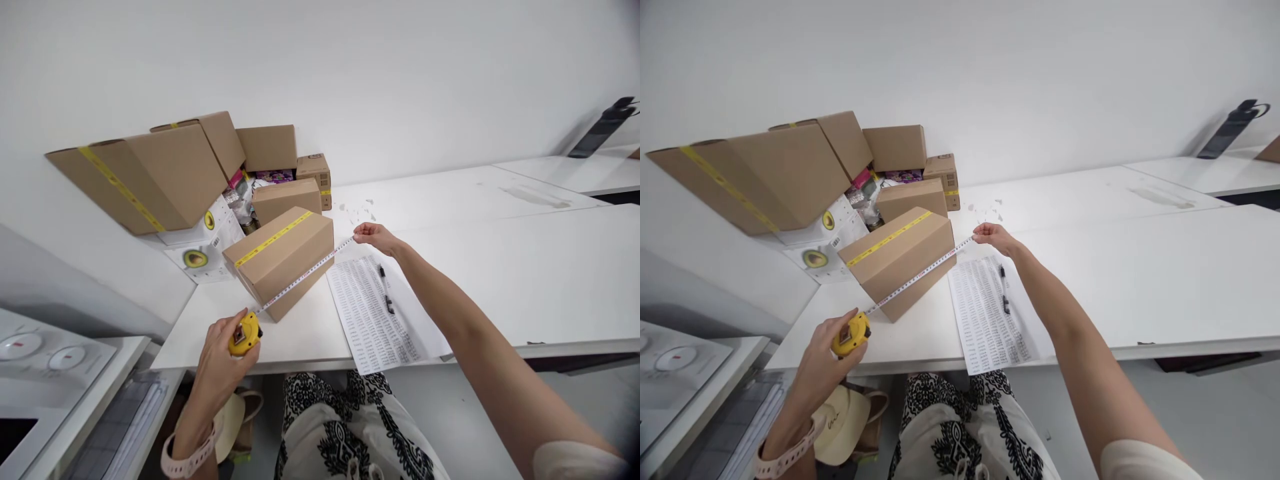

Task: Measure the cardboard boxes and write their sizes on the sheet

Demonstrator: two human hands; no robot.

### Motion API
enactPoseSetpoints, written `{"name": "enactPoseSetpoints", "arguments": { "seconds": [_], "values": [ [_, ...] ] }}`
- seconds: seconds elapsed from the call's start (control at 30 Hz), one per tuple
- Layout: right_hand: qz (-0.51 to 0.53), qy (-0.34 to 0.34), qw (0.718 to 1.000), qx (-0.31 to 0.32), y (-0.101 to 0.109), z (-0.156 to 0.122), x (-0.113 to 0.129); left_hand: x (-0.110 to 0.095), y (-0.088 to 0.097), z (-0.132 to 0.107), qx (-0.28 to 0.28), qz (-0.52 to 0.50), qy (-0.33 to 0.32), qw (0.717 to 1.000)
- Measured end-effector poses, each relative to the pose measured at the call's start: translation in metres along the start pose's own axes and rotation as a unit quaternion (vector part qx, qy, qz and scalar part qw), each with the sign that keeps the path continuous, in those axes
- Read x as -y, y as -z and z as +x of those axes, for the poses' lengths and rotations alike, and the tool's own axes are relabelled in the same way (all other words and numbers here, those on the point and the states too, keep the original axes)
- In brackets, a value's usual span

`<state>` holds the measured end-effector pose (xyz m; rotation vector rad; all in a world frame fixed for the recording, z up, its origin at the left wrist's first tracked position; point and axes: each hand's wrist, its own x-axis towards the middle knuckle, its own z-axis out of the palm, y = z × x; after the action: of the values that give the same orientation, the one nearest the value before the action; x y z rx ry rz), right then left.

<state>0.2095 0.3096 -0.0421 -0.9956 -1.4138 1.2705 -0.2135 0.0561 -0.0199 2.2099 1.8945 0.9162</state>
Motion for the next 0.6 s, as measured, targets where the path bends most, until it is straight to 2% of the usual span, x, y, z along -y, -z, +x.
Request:
{"name": "enactPoseSetpoints", "arguments": {
  "seconds": [0.1, 0.23, 0.4, 0.5, 0.6],
  "values": [
    [0.038, -0.002, 0.999, -0.018, -0.015, 0.017, -0.016, 0.006, 0.002, 0.007, 0.001, 0.013, -0.005, 1.000],
    [0.073, -0.002, 0.997, -0.025, -0.040, 0.028, -0.027, 0.008, -0.006, 0.018, -0.013, -0.006, 0.005, 1.000],
    [0.082, -0.014, 0.996, -0.029, -0.069, 0.030, -0.035, 0.009, -0.018, 0.039, -0.009, -0.068, 0.034, 0.997],
    [0.107, -0.003, 0.992, -0.066, -0.084, 0.029, -0.039, 0.007, -0.021, 0.049, -0.010, -0.098, 0.061, 0.993],
    [0.118, 0.004, 0.988, -0.101, -0.095, 0.026, -0.036, 0.000, -0.015, 0.052, -0.010, -0.120, 0.093, 0.988]
  ]
}}
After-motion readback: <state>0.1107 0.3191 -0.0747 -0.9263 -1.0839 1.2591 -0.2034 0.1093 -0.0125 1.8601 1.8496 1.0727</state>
